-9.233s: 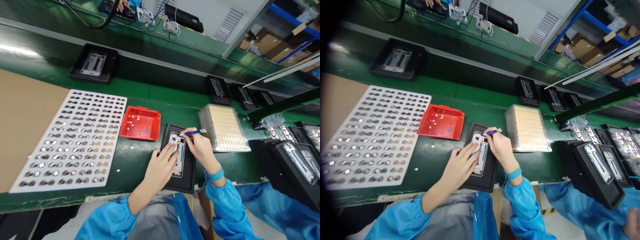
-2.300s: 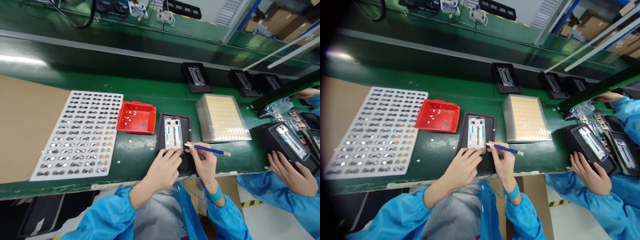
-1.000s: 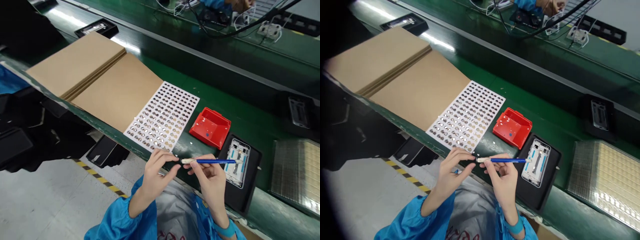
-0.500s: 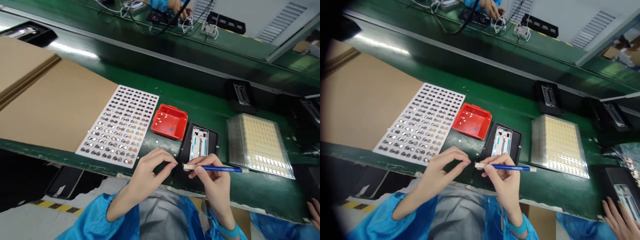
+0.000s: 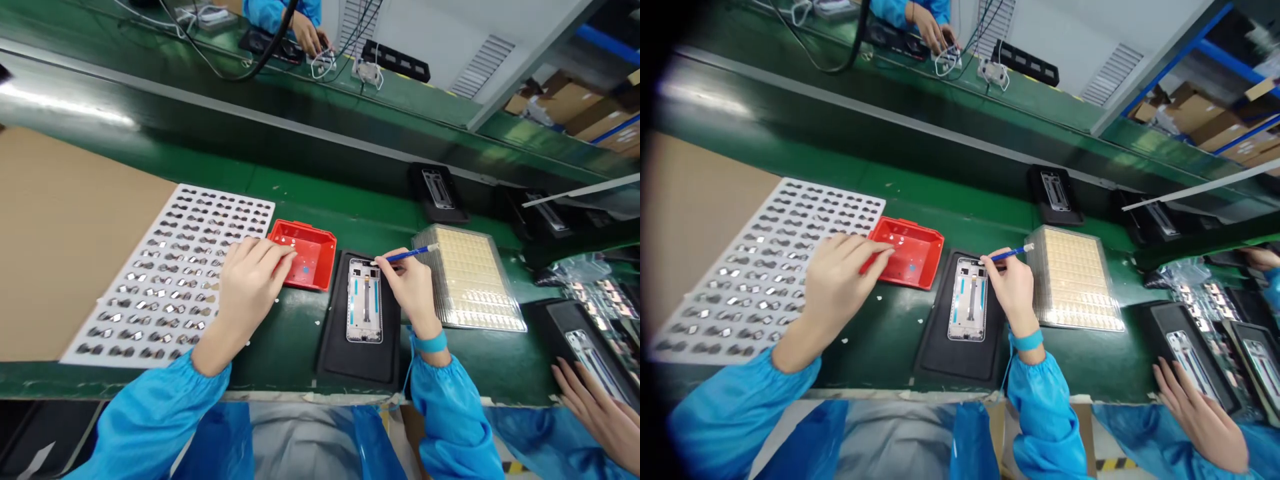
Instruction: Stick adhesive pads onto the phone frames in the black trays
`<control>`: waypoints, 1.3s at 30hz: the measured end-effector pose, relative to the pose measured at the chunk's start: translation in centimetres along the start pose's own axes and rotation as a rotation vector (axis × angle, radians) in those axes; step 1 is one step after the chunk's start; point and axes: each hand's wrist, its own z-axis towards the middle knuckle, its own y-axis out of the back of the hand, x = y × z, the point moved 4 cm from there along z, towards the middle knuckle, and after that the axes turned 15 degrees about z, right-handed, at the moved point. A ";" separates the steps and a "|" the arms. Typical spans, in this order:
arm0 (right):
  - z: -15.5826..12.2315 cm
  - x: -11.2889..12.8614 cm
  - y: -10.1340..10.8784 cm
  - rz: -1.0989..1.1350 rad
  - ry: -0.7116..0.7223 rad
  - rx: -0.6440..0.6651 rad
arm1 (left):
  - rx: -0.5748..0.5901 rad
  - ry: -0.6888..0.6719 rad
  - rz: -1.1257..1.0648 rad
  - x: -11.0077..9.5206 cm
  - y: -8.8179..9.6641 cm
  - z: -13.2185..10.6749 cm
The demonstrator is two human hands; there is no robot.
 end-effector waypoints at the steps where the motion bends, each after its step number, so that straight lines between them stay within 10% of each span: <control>1: 0.1 0.1 -0.1 -0.040 -0.001 0.011 | -0.010 0.002 -0.003 0.0 0.2 -0.1; 30: 0.0 1.9 -1.3 -0.667 0.121 0.295 | 0.014 0.021 -0.071 0.4 0.2 -0.9; 35: -0.9 1.6 0.7 -0.171 0.079 0.255 | -0.001 0.035 -0.051 0.5 0.9 -0.6; 39: -6.8 3.4 2.4 0.343 -0.032 0.228 | -0.057 0.005 -0.012 0.9 1.8 0.3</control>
